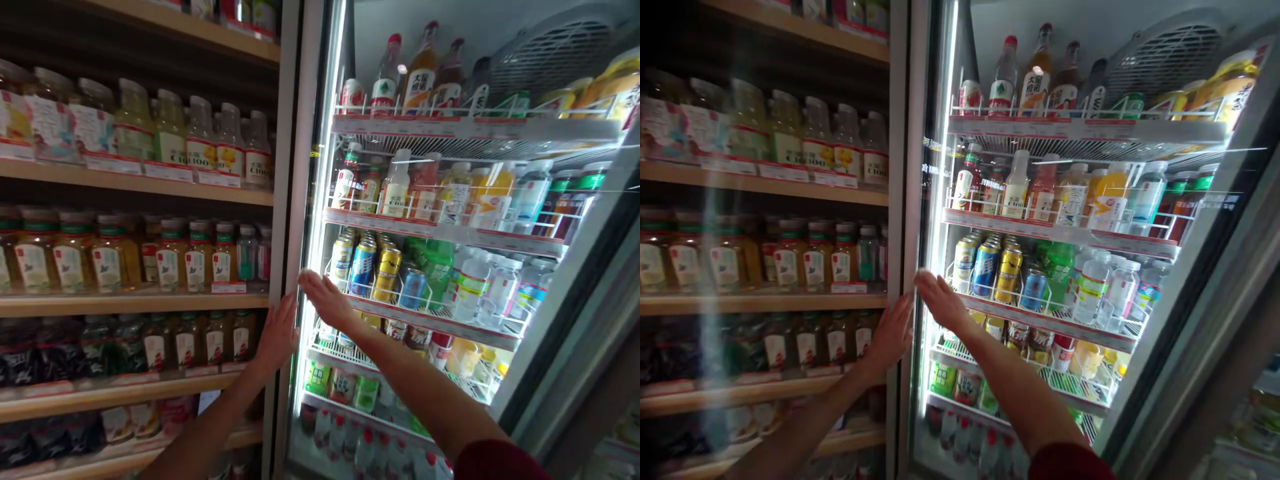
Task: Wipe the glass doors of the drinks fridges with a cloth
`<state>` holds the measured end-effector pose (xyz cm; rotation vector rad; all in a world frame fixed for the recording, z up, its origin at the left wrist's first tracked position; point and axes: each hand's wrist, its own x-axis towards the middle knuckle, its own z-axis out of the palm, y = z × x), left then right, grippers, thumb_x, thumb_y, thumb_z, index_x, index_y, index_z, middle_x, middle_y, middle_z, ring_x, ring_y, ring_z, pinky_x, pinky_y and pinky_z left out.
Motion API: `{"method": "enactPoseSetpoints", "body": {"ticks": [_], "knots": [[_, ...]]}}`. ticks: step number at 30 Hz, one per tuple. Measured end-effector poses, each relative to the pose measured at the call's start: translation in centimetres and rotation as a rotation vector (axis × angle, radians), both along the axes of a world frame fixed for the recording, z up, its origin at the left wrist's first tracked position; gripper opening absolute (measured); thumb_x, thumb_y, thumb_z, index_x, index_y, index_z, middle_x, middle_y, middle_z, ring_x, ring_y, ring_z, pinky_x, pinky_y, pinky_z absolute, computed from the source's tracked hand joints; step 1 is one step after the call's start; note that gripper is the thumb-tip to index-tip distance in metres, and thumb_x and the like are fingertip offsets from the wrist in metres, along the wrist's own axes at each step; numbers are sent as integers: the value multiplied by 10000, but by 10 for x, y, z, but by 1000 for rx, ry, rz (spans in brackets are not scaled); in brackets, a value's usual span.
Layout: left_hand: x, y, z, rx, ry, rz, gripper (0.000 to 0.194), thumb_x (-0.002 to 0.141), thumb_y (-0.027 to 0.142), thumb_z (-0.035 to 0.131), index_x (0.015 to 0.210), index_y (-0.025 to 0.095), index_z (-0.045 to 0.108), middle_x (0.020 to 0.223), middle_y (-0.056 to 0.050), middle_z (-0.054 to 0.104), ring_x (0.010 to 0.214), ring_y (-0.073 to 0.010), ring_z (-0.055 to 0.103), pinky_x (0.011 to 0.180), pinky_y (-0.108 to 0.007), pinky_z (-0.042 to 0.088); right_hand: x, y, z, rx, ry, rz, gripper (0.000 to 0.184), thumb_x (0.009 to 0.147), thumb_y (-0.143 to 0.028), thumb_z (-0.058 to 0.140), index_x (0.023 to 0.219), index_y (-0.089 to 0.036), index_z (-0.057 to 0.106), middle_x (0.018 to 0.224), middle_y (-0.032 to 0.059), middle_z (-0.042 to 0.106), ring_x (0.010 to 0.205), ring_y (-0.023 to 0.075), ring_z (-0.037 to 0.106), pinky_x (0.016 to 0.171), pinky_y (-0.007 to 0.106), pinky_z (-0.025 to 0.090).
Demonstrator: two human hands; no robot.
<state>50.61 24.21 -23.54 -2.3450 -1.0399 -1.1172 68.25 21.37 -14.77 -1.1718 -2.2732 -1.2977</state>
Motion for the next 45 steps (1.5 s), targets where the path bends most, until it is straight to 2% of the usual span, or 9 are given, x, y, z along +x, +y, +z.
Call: {"method": "enactPoseSetpoints", "body": {"ticks": [3,10,16,22,29,35,41,43,45], "knots": [[-6,-1,2,3,5,13,551,784,141,405,1332,132,347,1448,-141,309,1341,-267,292,1050,-502,330,24,-24,-39,-64,-178,75,529,845,-120,396,1368,-137,323,1415,32,409,1364,138,245,1137,335,221],[45,-26,25,48,-7,-125,524,813,161,410,1329,102,343,1454,-155,292,1366,-261,231,1083,-494,286,100,-72,51,265,226,-205,578,858,-160,407,1408,-241,248,1477,37,293,1412,230,53,1135,552,65],[101,-58,31,145,68,-299,530,798,132,409,1325,105,363,1458,-140,287,1381,-244,186,1102,-464,259,134,-126,-22,46,-157,-103,558,812,-86,428,1355,-197,366,1472,-8,309,1410,167,65,1171,404,60],[137,-75,46,166,56,-338,534,812,144,406,1340,102,346,1474,-131,248,1395,-242,117,1115,-471,228,182,-141,55,356,292,-374,638,843,-160,423,1430,-238,186,1505,52,211,1408,257,74,1130,553,114],[166,-87,33,201,72,-355,543,797,123,399,1339,115,363,1455,-116,302,1384,-239,172,1113,-464,220,192,-176,-33,88,-163,-212,583,818,-86,426,1377,-218,325,1497,2,242,1405,180,110,1151,416,171],[180,-94,34,199,39,-338,546,810,144,416,1350,123,338,1468,-131,265,1390,-252,129,1111,-484,212,247,-198,56,460,266,-399,631,840,-205,450,1424,-236,213,1513,69,180,1404,266,98,1112,558,159],[189,-101,26,248,86,-378,532,805,141,404,1336,132,365,1450,-108,312,1381,-224,189,1129,-456,161,261,-234,-42,217,22,-376,631,803,-105,424,1397,-265,287,1511,8,186,1403,220,116,1130,453,226],[191,-100,26,271,84,-392,517,810,147,405,1326,129,382,1441,-105,332,1379,-220,195,1135,-446,138,274,-244,-43,169,-34,-363,627,800,-109,443,1391,-265,300,1495,10,241,1400,192,142,1144,432,200],[196,-100,29,277,71,-394,511,814,150,404,1323,121,385,1438,-109,338,1380,-224,193,1136,-448,128,291,-246,-11,321,83,-389,640,811,-144,466,1409,-237,259,1502,54,219,1397,229,156,1128,480,214]]}}
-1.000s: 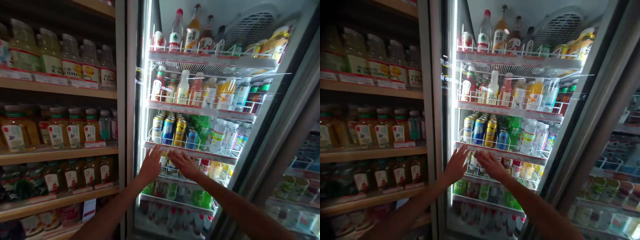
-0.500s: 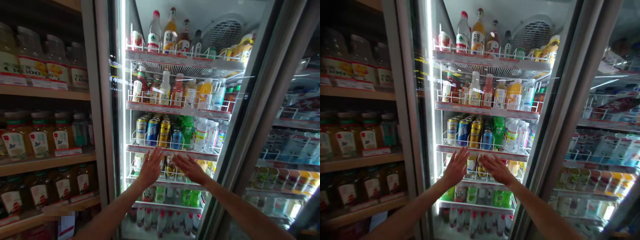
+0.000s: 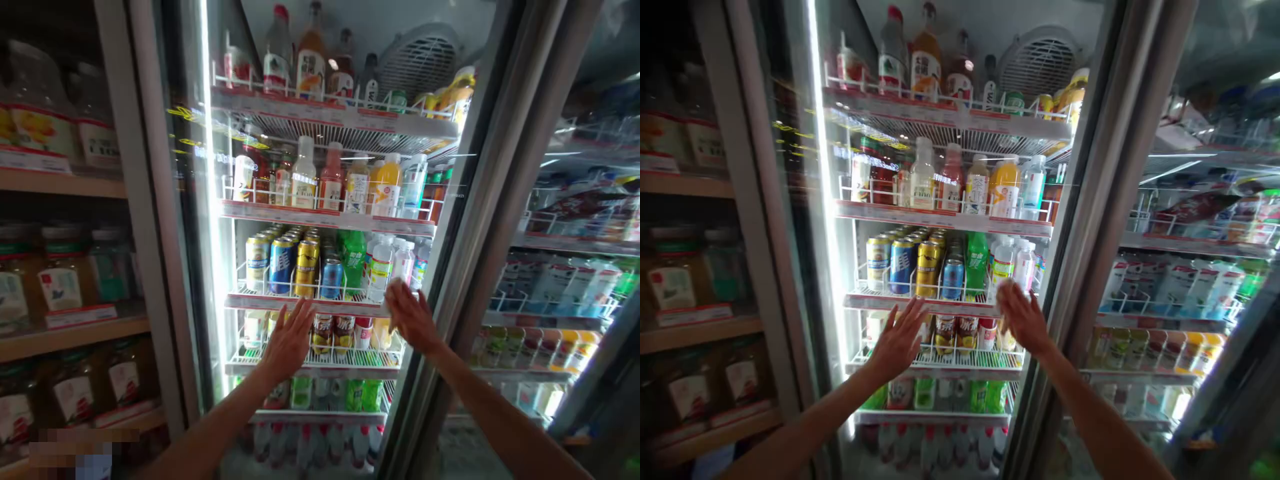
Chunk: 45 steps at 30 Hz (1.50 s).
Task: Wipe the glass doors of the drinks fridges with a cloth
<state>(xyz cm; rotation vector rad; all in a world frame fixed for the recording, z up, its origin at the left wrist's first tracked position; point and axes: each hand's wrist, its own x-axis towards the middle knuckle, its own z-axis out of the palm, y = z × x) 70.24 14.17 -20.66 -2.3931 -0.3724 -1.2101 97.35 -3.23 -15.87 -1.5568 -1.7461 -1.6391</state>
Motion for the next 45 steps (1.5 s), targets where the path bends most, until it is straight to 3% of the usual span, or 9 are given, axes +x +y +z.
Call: {"method": "enactPoseSetpoints", "body": {"ticks": [4,9,11,17,23,30,36,41,45], "knots": [[10,-4,3,-33,-25,9,513,821,164,413,1331,118,375,1440,-116,332,1383,-240,176,1130,-461,140,14,6,40,407,219,-5,653,827,-161,449,1428,-225,204,1521,87,132,1388,320,147,1050,581,302],[7,-2,-6,-10,-8,-4,505,815,149,409,1320,122,390,1436,-105,343,1385,-220,175,1143,-445,91,-9,-5,-64,198,260,-40,703,816,-134,436,1442,-262,142,1528,40,71,1392,311,126,1054,561,334],[4,1,-7,18,2,-13,506,816,147,404,1321,118,389,1435,-101,346,1385,-216,177,1146,-441,69,-4,-11,-74,115,226,-58,720,810,-127,454,1441,-275,140,1525,25,95,1394,295,136,1065,546,330],[7,0,-9,1,-29,-34,498,818,186,433,1310,111,406,1426,-118,359,1386,-239,168,1137,-457,114,8,15,16,545,435,7,611,850,-159,392,1428,-229,204,1524,81,119,1391,316,138,1062,606,264],[-4,8,-3,38,-10,-80,512,815,141,412,1325,119,380,1413,-110,383,1371,-224,224,1126,-449,176,-67,51,-49,-52,66,106,631,827,-117,422,1419,-230,233,1516,30,173,1402,227,133,1119,446,254],[-42,48,28,57,-124,-52,628,824,128,407,1417,156,200,1412,-124,380,1343,-229,295,1108,-474,226,-76,82,47,367,306,36,659,838,-182,431,1438,-232,161,1530,59,77,1404,289,86,1100,563,182],[-60,60,30,82,-104,-40,601,832,162,435,1400,139,242,1408,-137,382,1361,-252,247,1091,-477,261,-118,97,3,-235,-123,126,618,827,-169,443,1409,-259,255,1492,-24,256,1410,201,78,1160,453,100],[-79,79,41,82,-179,28,620,834,177,449,1407,138,215,1411,-153,370,1372,-269,211,1079,-504,271,-122,112,64,136,203,39,663,836,-198,431,1437,-262,159,1500,44,227,1404,262,111,1117,555,136],[-90,83,42,82,-136,45,598,839,187,445,1396,130,234,1415,-151,364,1376,-268,197,1077,-496,282,-147,128,42,-18,69,111,682,799,-174,464,1428,-234,209,1497,35,242,1411,252,44,1128,508,154]]}}
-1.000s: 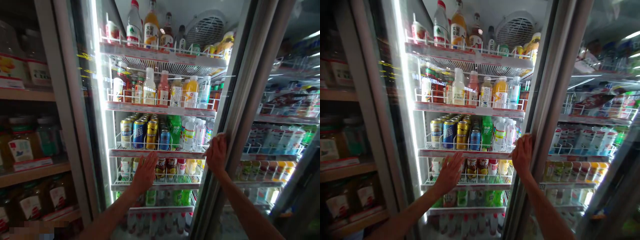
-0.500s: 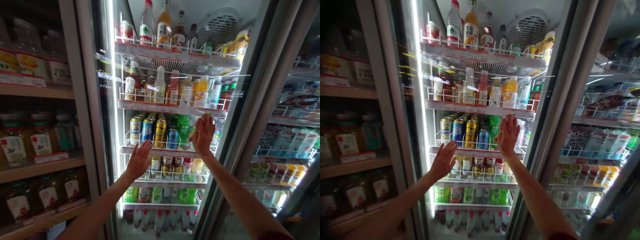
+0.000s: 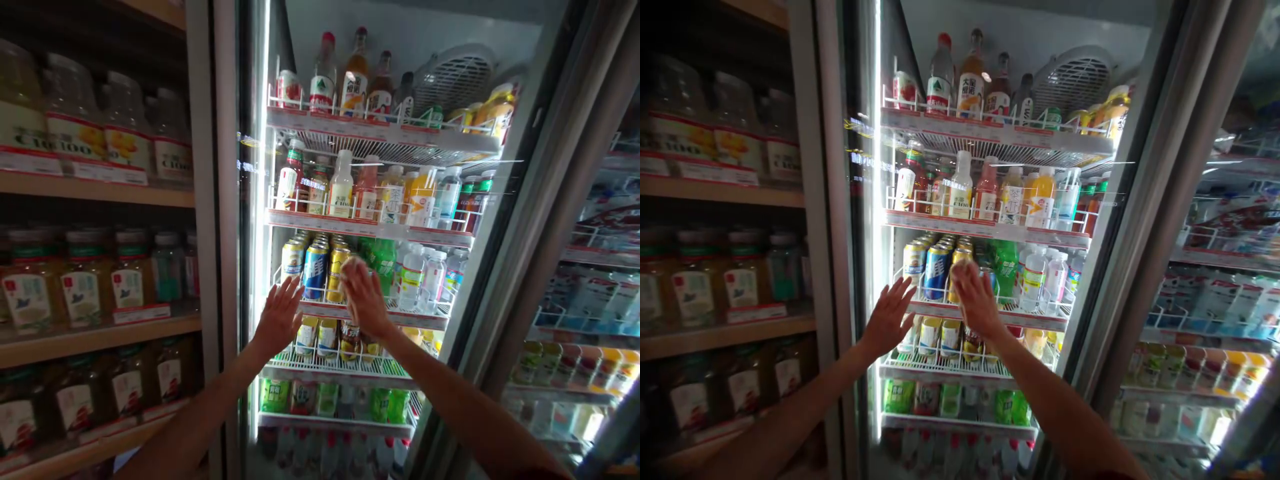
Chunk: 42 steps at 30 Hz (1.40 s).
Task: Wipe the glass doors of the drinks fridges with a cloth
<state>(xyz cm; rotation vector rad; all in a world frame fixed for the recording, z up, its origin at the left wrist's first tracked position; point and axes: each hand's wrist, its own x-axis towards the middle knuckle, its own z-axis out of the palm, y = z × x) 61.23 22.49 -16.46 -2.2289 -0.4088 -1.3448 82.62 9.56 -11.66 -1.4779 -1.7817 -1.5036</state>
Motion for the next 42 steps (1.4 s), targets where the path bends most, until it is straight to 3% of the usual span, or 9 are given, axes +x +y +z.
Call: {"method": "enactPoseSetpoints", "body": {"ticks": [3,9,16,22,26,31,34,37,42], "knots": [[-11,5,1,4,-1,30,580,845,195,446,1387,130,250,1413,-151,368,1374,-264,203,1077,-491,281,-12,3,-18,-218,-269,70,637,801,-183,463,1403,-259,267,1472,-12,308,1407,185,98,1159,443,71],[-27,21,13,-10,-36,74,565,854,199,445,1385,139,262,1425,-141,351,1373,-257,208,1083,-482,270,-17,19,64,188,164,-118,642,815,-199,443,1420,-224,228,1508,44,203,1404,270,86,1124,532,132],[-34,24,25,-20,-18,51,566,851,200,436,1388,148,266,1432,-127,342,1368,-251,225,1089,-474,267,-38,29,15,-174,-246,78,647,792,-194,477,1402,-241,266,1463,-7,325,1409,200,76,1154,478,58],[-31,34,36,-41,-84,-20,632,842,185,449,1418,184,190,1456,-126,295,1375,-264,196,1081,-498,285,-23,33,91,345,248,-73,594,827,-189,402,1401,-244,261,1500,52,215,1399,282,106,1102,564,153],[-21,23,41,-76,-149,-109,658,846,184,450,1428,218,145,1477,-118,247,1377,-280,184,1078,-532,282,-47,42,63,55,90,-4,618,799,-186,423,1396,-238,272,1482,37,268,1410,258,51,1122,509,168],[14,-21,76,-80,-215,-491,599,877,177,366,1426,212,126,1467,-106,272,1361,-216,250,1084,-434,339,-67,40,45,-174,82,136,663,805,-275,392,1422,-141,187,1473,99,291,1405,226,104,1130,486,143],[50,-41,87,-110,-277,-592,574,889,222,342,1422,181,136,1466,-132,261,1364,-228,238,1103,-458,301,-53,33,55,-165,87,177,698,819,-335,370,1432,-111,124,1470,133,284,1390,207,176,1130,466,165],[81,-45,82,-97,-331,-527,547,892,248,357,1407,162,195,1434,-153,321,1354,-240,263,1091,-484,299,-23,21,58,-173,-43,166,787,786,-439,451,1425,-88,154,1442,167,327,1388,251,177,1117,506,160],[79,-9,87,199,-196,-343,452,853,163,405,1305,163,384,1347,-121,459,1353,-224,270,1069,-442,329,38,-10,85,102,-87,5,648,826,-388,477,1410,-249,234,1478,96,279,1386,254,194,1106,536,124]]}}
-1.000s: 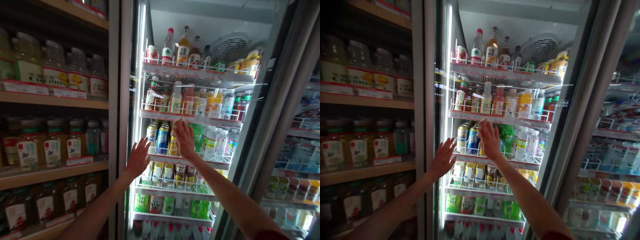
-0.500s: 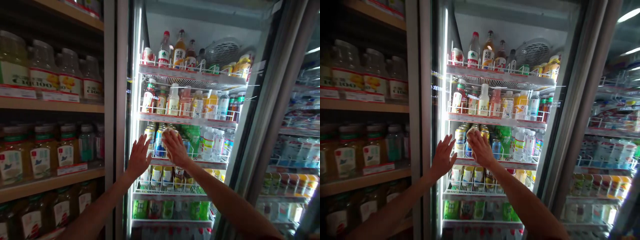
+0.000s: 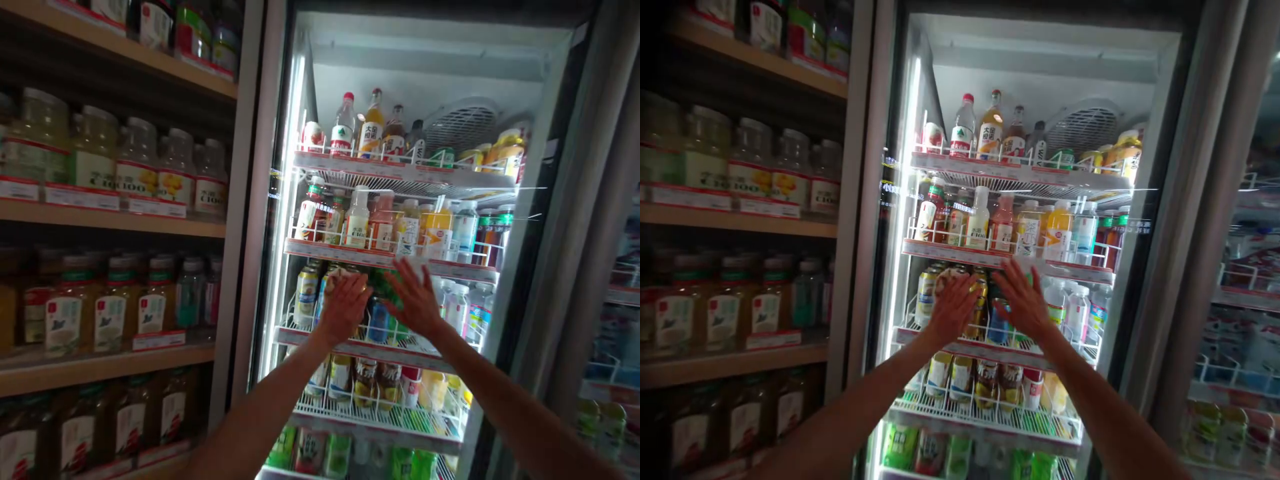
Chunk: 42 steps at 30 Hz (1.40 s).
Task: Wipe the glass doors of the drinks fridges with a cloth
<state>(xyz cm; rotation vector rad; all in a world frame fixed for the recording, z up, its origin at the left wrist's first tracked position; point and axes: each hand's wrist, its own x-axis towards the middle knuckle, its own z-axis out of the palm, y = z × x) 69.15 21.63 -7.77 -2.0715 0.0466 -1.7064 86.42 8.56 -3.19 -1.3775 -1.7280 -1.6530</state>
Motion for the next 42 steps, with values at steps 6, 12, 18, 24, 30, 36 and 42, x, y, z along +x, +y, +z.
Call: {"method": "enactPoseSetpoints", "body": {"ticks": [6,12,18,24,30,36,42], "knots": [[-54,57,74,-339,-549,203,458,864,231,418,1308,152,340,1467,-168,229,1384,-265,160,1097,-533,223,37,-16,32,364,217,-109,545,851,-340,448,1371,-222,334,1465,98,308,1383,279,191,1090,532,161],[10,3,81,12,-20,47,322,841,219,401,1158,195,455,1414,-92,365,1355,-224,258,1130,-491,194,37,-15,27,373,183,-67,515,843,-302,455,1347,-229,376,1429,80,379,1373,262,229,1098,497,182],[-25,34,118,-23,-152,179,374,834,303,466,1172,144,442,1442,-122,301,1373,-268,186,1118,-511,215,39,-19,27,337,174,-71,574,835,-275,463,1385,-259,301,1459,58,331,1377,254,221,1101,502,186],[-2,22,103,-86,-225,163,506,852,288,434,1312,109,323,1447,-143,289,1394,-244,123,1135,-458,225,38,-19,24,333,214,-81,583,839,-270,451,1395,-274,277,1465,47,320,1377,258,220,1095,514,193],[-16,35,119,142,103,139,430,880,270,378,1292,148,368,1423,-73,361,1387,-181,167,1148,-392,232,41,-20,22,338,163,-79,592,836,-265,450,1400,-269,269,1462,56,325,1369,258,245,1089,502,208],[-30,55,139,-114,-369,174,490,888,307,373,1301,46,332,1451,-157,274,1393,-237,114,1141,-466,201,39,-18,20,344,186,-70,589,836,-266,443,1399,-269,273,1463,52,325,1372,251,238,1097,497,189],[3,17,126,330,349,113,428,878,295,386,1288,172,399,1410,-52,392,1374,-184,215,1142,-385,235,40,-20,20,341,176,-46,566,838,-249,452,1385,-257,308,1450,65,348,1372,243,240,1101,482,192]]}}
